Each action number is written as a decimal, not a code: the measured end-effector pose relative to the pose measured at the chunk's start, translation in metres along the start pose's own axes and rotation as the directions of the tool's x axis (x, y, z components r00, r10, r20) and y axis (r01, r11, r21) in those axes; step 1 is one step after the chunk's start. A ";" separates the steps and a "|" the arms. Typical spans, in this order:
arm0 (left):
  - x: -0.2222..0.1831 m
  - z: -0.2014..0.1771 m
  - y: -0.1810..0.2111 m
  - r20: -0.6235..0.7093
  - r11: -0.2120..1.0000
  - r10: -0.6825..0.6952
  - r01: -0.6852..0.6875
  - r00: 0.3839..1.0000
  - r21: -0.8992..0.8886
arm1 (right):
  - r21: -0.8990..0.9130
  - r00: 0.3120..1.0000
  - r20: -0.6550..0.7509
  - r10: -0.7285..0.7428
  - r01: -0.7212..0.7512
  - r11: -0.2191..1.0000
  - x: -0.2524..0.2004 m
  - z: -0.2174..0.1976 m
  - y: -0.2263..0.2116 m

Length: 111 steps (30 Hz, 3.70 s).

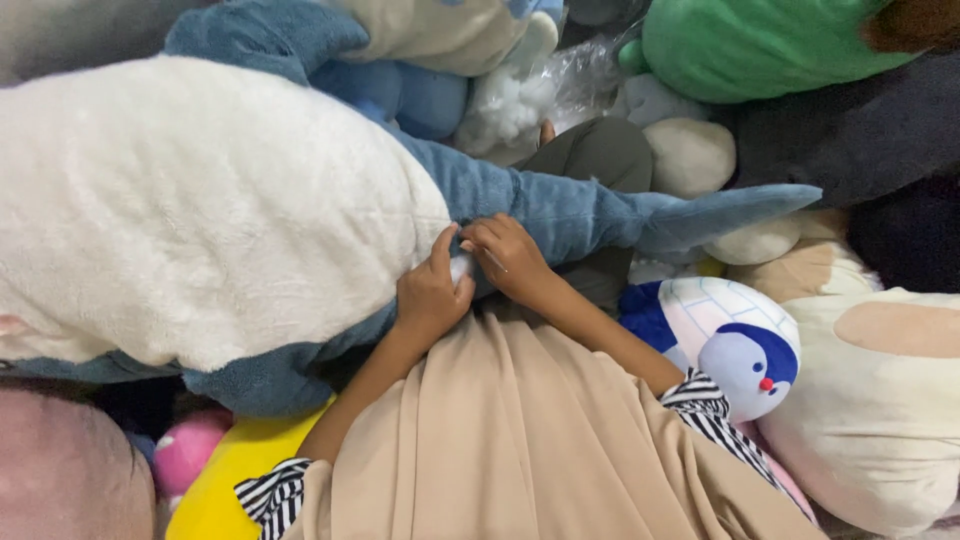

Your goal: The person uses a needle and thread to sew a seam on a blue and white shark plush toy, pulling the thread through the fabric to close an opening.

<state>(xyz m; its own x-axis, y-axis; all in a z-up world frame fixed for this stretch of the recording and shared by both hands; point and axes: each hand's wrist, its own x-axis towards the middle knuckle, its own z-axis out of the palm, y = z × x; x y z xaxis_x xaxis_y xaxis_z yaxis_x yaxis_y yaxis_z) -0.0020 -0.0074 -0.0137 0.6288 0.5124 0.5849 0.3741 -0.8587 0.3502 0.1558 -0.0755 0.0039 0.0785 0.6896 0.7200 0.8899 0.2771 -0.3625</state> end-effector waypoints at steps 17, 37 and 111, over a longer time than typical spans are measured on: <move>0.010 -0.021 0.006 -0.034 0.996 0.011 -0.014 0.999 -0.085 | -0.266 0.992 -0.074 -0.104 0.081 0.961 0.004 -0.001 0.007; 0.027 -0.025 0.022 -0.112 0.988 0.143 -0.149 0.983 -0.050 | -0.291 0.991 -0.072 -0.113 0.088 0.953 -0.015 -0.003 0.014; -0.003 0.003 -0.011 -0.071 0.902 0.092 -0.113 0.993 -0.417 | 0.348 0.969 -0.199 0.148 -0.071 0.935 -0.030 -0.059 0.018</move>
<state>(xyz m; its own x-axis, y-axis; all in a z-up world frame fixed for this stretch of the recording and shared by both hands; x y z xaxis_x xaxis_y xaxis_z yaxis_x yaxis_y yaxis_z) -0.0062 0.0002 -0.0216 0.6107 0.4299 0.6650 -0.0178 -0.8321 0.5543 0.1961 -0.1310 0.0108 0.2969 0.5761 0.7615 0.6695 0.4431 -0.5962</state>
